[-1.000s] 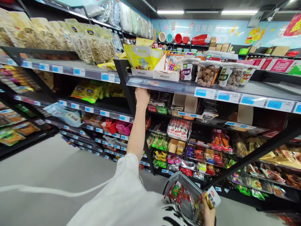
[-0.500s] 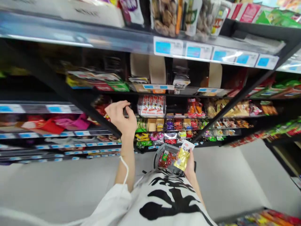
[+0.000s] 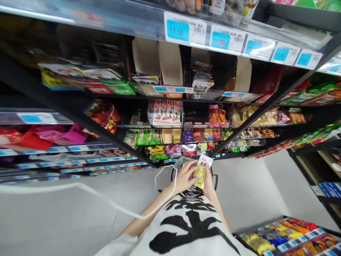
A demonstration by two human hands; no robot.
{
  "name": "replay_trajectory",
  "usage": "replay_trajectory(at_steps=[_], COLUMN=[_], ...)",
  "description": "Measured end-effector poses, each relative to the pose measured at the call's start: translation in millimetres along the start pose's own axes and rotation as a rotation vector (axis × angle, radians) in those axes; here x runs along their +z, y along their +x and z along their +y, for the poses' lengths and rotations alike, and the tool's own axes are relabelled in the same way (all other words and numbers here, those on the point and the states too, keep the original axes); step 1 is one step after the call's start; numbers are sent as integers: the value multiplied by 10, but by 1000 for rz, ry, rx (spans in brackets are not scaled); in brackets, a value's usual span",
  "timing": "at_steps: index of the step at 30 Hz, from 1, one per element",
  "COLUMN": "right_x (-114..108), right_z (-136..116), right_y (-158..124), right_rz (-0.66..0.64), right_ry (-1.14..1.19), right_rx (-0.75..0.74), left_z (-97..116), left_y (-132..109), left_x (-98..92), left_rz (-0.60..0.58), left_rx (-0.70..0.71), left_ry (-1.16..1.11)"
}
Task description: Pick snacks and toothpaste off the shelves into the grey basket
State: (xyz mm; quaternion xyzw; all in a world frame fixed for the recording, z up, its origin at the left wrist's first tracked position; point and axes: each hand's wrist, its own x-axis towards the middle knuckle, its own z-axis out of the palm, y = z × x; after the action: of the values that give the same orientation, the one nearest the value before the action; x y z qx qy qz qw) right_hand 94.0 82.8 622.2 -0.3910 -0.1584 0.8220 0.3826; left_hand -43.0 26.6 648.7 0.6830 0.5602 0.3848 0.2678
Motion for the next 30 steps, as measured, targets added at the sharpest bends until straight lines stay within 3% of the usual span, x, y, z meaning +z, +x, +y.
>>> replay_trajectory(at_steps=[4,7,11,15,19,22,30], right_x=[81,126,136,105,77,72,0], right_z=[-60,-74,-31,-13,-42,-41,-8], right_y=[-21,-34,32,138,111,55,83], right_rz=[-2,1,7,143,138,144,253], right_ry=[9,-50,-164,-224,-214,-237,-307], right_rx=[-53,-152,-217,-324,-373,-402,-488], left_z=[5,8,-26,-107,-204,-269,-315], left_y=[-1,8,-7,-28,-25,-17,-35], left_x=[-38,-24,2,60,142,179,147], left_rz=[-173,-270,-173,-109,-48,-1,34], left_rx=[123,46,-85,-231,-372,-425,-461], left_ry=[6,-74,-154,-232,-595,-766,-761])
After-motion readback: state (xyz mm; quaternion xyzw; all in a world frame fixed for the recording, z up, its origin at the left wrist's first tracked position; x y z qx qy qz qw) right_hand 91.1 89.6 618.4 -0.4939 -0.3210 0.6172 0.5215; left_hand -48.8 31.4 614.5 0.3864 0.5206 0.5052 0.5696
